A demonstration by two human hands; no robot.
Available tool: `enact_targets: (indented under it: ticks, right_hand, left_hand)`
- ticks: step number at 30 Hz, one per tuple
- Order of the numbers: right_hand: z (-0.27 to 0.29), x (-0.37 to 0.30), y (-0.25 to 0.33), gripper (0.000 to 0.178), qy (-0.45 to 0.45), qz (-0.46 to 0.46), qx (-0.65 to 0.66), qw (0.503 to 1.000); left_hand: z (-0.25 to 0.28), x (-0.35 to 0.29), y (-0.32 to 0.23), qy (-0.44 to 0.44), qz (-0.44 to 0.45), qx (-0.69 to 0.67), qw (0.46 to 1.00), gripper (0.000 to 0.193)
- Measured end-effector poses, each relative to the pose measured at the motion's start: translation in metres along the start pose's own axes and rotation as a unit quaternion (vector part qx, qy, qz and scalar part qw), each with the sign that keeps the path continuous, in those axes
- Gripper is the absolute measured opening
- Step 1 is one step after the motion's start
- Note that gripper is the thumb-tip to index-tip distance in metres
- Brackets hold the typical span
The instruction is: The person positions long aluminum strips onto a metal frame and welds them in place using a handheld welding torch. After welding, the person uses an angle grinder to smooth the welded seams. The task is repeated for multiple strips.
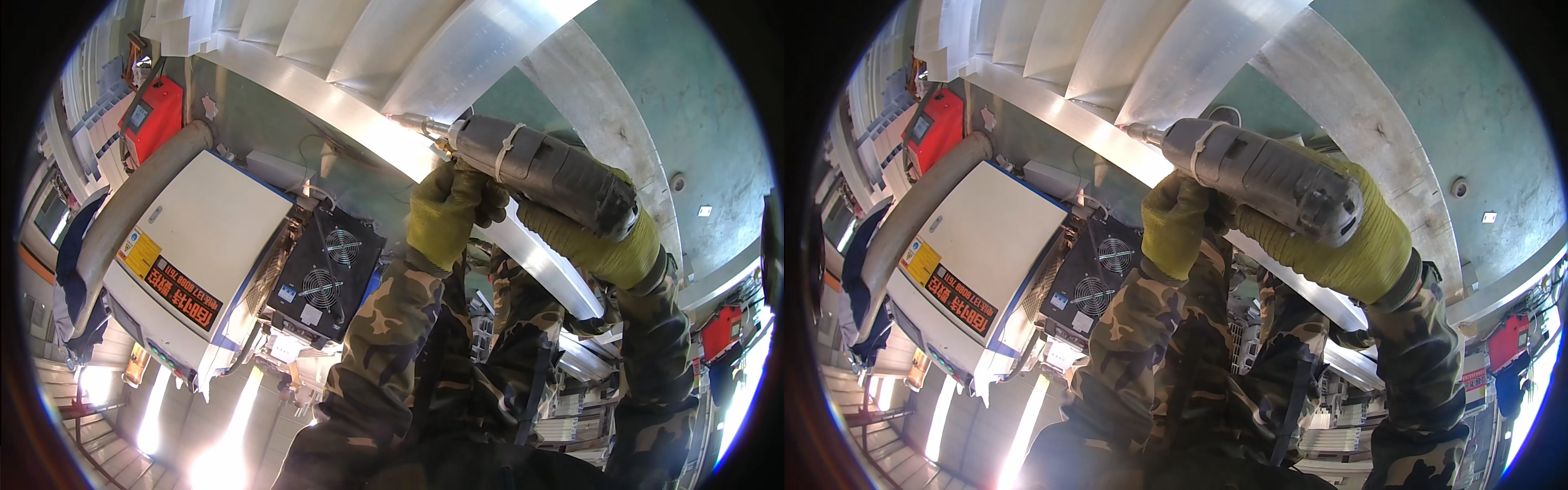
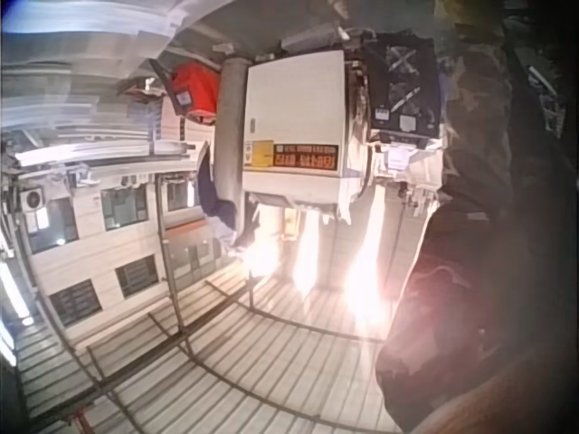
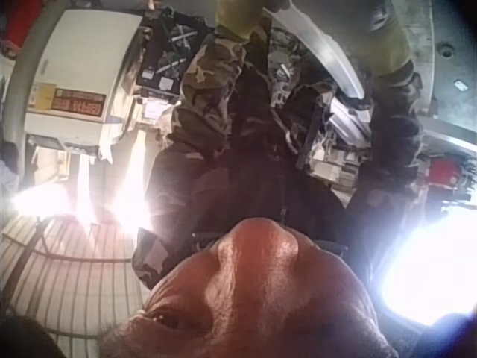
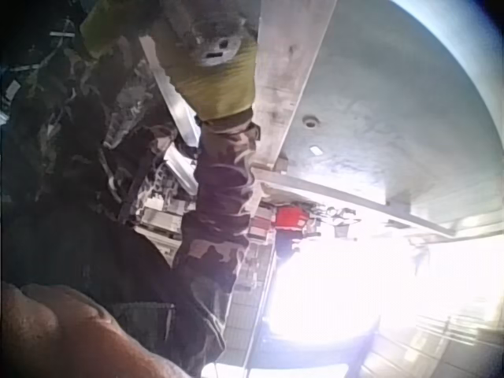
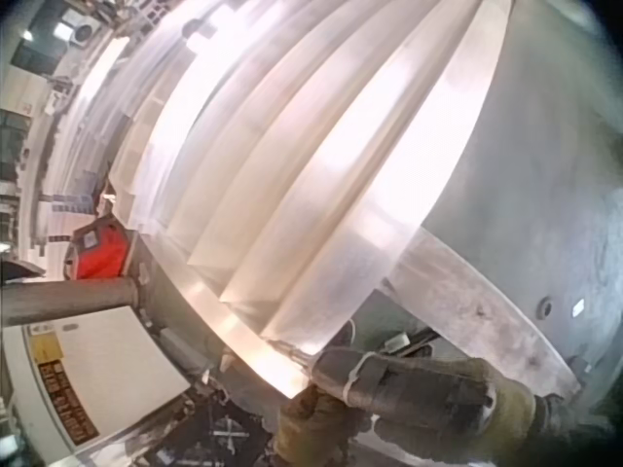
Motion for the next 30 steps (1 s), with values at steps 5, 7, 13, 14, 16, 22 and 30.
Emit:
enact_targets:
  ticks: [5, 7, 13, 14, 16, 22, 30]
  right_hand:
    - [-0.004, -0.002, 0.008, 0.034, -0.027, 0.033, 0.029, 0.999]
    - [-0.004, -0.001, 0.007, 0.033, -0.025, 0.047, 0.027, 0.998]
    - [-0.006, -0.001, 0.008, 0.034, -0.028, 0.058, -0.001, 0.998]
    - [-0.006, -0.001, 0.008, 0.035, -0.029, 0.058, 0.004, 0.998]
    - [-0.007, -0.002, 0.009, 0.036, -0.035, 0.055, 0.012, 0.998]
    - [-0.005, -0.003, 0.014, 0.039, -0.029, 0.066, -0.008, 0.997]
    - [-0.005, -0.007, 0.011, 0.056, -0.013, 0.024, -0.029, 0.999]
  left_hand:
    - [0.003, 0.000, 0.003, -0.007, -0.028, 0.026, 0.999, 0.044]
    - [0.003, 0.000, 0.001, -0.017, -0.037, 0.046, 0.998, 0.045]
    - [0.000, -0.001, -0.005, -0.022, -0.030, 0.058, 0.998, 0.048]
    - [0.001, -0.001, -0.004, -0.021, -0.030, 0.058, 0.998, 0.048]
    - [0.002, 0.000, -0.003, -0.014, -0.030, 0.057, 0.998, 0.048]
    - [0.004, 0.001, -0.001, -0.009, -0.023, 0.061, 0.998, 0.050]
    - [0.008, 0.002, 0.004, 0.018, -0.012, 0.060, 0.998, 0.049]
Point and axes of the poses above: each hand's wrist, its own x-axis towards the middle knuckle, its own z-axis out of the back of the hand, y = z × x, the point moved 6 cm from there along x, towards the middle knuckle, and after that the axes turned 1 degree about -y, right-handed, at the moved point
